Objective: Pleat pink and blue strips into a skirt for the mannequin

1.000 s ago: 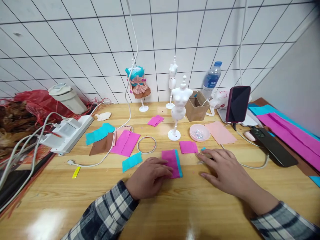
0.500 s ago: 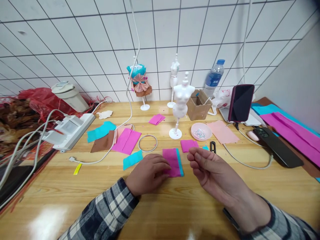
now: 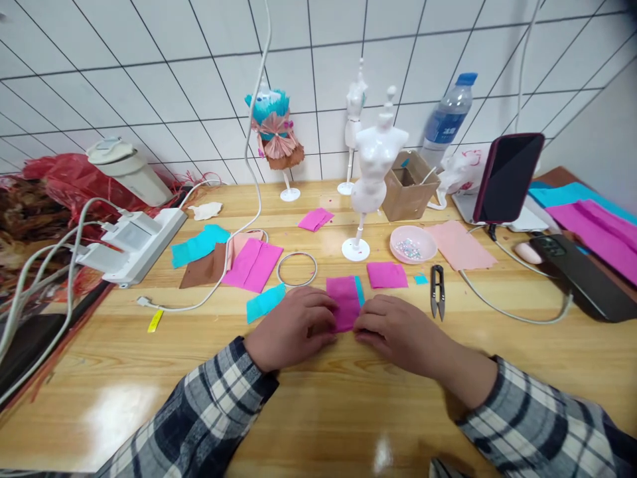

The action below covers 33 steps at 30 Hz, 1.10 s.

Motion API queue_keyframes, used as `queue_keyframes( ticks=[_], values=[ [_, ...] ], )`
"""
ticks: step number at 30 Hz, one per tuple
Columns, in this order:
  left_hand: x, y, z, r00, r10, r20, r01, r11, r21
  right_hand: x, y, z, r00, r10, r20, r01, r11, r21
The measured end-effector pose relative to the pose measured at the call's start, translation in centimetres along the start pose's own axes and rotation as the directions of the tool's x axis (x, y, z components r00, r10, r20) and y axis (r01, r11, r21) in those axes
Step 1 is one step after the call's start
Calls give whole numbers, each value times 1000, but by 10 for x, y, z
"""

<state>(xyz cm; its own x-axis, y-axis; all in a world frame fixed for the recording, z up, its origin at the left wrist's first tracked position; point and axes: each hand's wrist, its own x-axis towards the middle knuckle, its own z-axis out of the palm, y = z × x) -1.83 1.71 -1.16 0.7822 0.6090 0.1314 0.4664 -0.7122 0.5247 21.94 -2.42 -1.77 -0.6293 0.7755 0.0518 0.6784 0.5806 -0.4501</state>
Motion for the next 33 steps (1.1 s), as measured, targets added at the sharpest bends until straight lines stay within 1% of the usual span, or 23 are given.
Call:
queue_keyframes(
  ticks=[4, 7, 9, 11, 15, 18, 26, 33],
  values=[
    [-2, -5, -9, 1000, -1, -4, 1, 999, 46, 0, 2, -4, 1000, 11, 28, -11, 1000, 9],
    [-2, -4, -11, 1000, 15, 11, -15, 1000, 16, -1, 2, -5, 999, 37, 33, -37, 999, -10],
    [-1, -2, -9, 999, 35, 37, -35, 999, -1, -2, 2, -5, 997, 73, 32, -73, 997, -15],
    [0, 0, -6, 998, 43, 50, -44, 999, 14, -2, 2, -5, 996, 84, 35, -84, 996, -11],
    [2, 2, 0, 998, 41, 41, -44, 995, 90, -3, 2, -6, 999, 39, 31, -39, 999, 1],
    [3, 3, 0, 999, 40, 31, -44, 992, 120, -2, 1, -6, 999, 37, 21, -36, 999, -32],
    [-1, 6, -3, 998, 36, 56, -41, 994, 99, 0, -2, -2, 999, 46, -17, -48, 991, -123],
    [-3, 6, -6, 999, -30, 38, 29, 999, 28, 1, -2, -3, 997, 76, 1, -75, 987, -141]
  ],
)
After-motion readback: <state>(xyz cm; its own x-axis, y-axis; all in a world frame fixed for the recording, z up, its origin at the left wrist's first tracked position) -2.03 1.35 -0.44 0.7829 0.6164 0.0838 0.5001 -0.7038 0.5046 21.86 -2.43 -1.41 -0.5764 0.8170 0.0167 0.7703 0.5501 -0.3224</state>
